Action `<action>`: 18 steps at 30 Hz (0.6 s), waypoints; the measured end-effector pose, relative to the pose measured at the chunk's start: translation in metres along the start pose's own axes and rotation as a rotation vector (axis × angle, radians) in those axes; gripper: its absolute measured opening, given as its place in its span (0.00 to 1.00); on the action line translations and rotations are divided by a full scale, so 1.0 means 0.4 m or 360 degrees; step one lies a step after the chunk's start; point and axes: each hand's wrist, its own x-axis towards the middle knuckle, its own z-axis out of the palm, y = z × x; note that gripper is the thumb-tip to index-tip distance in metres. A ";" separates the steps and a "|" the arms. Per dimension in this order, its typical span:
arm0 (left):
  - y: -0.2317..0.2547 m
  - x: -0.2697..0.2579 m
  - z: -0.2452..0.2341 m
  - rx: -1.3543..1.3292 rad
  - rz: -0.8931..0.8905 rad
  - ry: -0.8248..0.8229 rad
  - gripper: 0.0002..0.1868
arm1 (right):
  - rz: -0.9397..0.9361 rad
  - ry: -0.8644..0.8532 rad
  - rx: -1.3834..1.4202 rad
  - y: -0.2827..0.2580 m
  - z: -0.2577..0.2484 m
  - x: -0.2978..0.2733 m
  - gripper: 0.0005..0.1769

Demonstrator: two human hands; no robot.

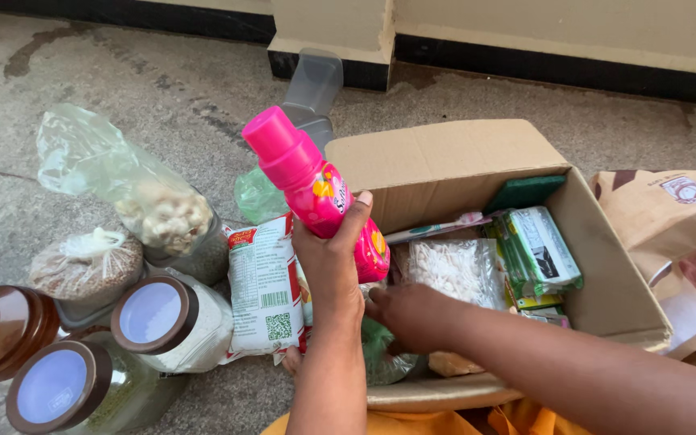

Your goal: The person packs various grocery and household items into a cardboard box. They place bags of grains, a green sponge, a pink bottle, a toothbrush, and packets of spices into the box, arranging them to fit.

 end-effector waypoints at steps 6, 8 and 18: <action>-0.009 0.002 -0.001 0.0001 0.0052 -0.0061 0.21 | -0.0078 -0.0076 -0.0060 0.024 0.044 0.034 0.27; -0.008 0.002 0.001 -0.0004 0.0032 -0.0077 0.21 | -0.0107 -0.0108 -0.0079 0.018 0.034 0.030 0.24; 0.015 -0.002 0.003 0.0023 0.0130 -0.0026 0.31 | 0.0031 0.0054 0.0159 -0.014 -0.141 -0.116 0.25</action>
